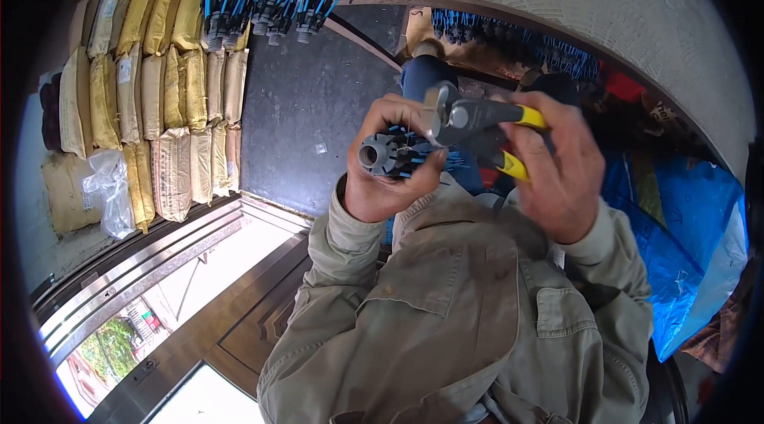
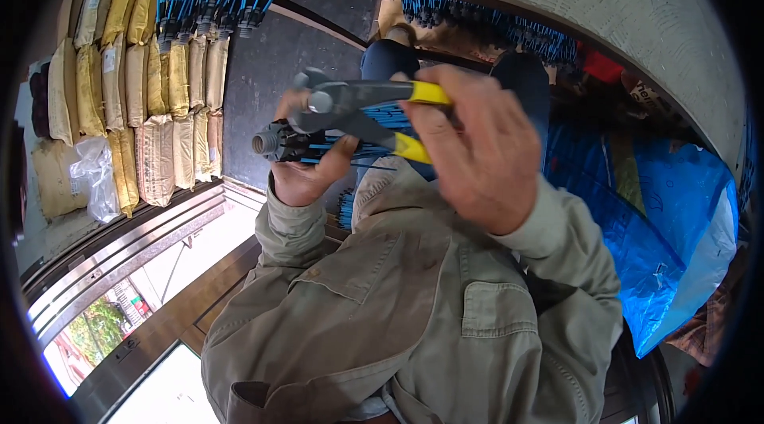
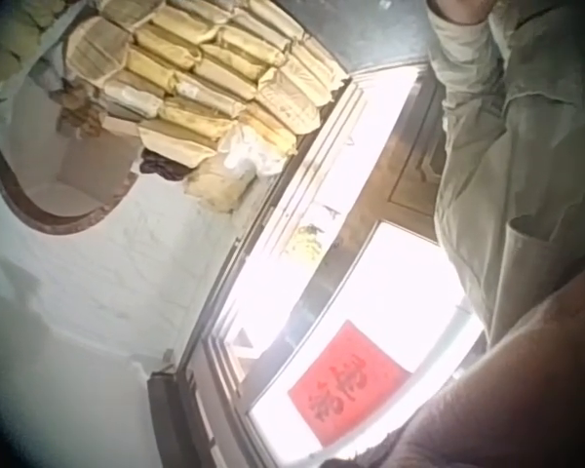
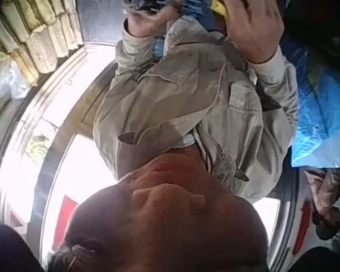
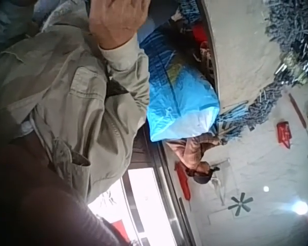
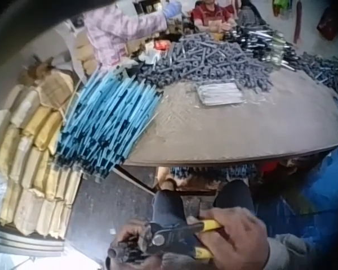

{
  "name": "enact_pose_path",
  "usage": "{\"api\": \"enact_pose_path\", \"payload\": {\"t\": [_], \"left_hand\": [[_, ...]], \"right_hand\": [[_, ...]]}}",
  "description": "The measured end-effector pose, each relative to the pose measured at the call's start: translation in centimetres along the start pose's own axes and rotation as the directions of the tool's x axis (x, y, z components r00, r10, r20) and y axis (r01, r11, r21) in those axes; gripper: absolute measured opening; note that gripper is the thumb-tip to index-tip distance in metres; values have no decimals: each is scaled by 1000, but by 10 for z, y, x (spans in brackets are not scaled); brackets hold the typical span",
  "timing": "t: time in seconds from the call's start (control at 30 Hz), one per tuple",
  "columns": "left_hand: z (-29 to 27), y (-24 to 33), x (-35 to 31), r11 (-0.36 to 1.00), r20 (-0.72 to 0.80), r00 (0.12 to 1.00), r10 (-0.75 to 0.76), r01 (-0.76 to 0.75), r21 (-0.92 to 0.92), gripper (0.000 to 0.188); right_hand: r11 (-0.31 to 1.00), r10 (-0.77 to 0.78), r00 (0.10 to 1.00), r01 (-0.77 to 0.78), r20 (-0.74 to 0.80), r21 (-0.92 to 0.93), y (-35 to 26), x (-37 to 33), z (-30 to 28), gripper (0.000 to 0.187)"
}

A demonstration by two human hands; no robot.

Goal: The person assembles blue plastic sticks into a circular hub, then bundles the assembled components with a rubber band.

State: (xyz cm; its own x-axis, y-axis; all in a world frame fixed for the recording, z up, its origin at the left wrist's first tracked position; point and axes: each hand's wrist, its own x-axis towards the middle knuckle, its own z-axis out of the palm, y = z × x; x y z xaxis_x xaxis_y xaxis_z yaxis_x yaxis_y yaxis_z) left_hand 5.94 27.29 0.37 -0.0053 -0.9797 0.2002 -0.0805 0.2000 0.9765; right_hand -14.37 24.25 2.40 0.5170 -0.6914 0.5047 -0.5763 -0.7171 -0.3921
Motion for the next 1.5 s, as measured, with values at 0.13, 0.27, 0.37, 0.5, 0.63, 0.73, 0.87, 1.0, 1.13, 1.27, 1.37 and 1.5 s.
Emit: {"api": "enact_pose_path", "payload": {"t": [0.13,0.27,0.37,0.5,0.63,0.73,0.87,1.0,1.13,1.27,1.37,1.5], "left_hand": [[-1,-4,6,997,34,997,72,-72,-25,30],[-3,-8,5,996,48,995,86,-86,5,29],[0,-10,6,995,24,994,102,-102,-14,30],[-3,-10,6,993,54,992,117,-119,20,31],[-1,-11,5,994,43,993,111,-112,6,31],[-1,-15,3,994,35,994,103,-103,-22,31],[-3,-17,-1,993,30,992,120,-119,-28,30],[-3,-19,-1,989,9,990,143,-142,-50,29],[1,-24,0,983,8,987,159,-158,-94,28],[-5,-24,0,982,27,988,151,-146,-116,27],[-4,-23,2,985,55,988,146,-141,-100,25],[0,-21,2,993,93,989,117,-114,-39,24]], "right_hand": [[929,-92,996,87,1,-360,4,3,-16,27],[850,-209,978,186,8,-492,3,0,-15,28],[801,-269,963,237,24,-550,1,3,-19,27],[751,-341,940,288,25,-594,3,6,-20,27],[786,-348,935,329,64,-523,4,10,-26,24],[798,-358,920,390,160,-459,4,22,-44,21],[815,-352,880,456,320,-357,-3,31,-58,18],[919,-222,912,314,345,-237,-10,18,-49,17],[989,-122,986,131,115,-72,-7,-34,21,18],[995,43,997,-37,-61,95,-8,-36,46,25],[1000,-18,983,14,-183,-21,14,-16,43,28],[809,-391,870,170,-299,-563,34,10,31,30]]}}
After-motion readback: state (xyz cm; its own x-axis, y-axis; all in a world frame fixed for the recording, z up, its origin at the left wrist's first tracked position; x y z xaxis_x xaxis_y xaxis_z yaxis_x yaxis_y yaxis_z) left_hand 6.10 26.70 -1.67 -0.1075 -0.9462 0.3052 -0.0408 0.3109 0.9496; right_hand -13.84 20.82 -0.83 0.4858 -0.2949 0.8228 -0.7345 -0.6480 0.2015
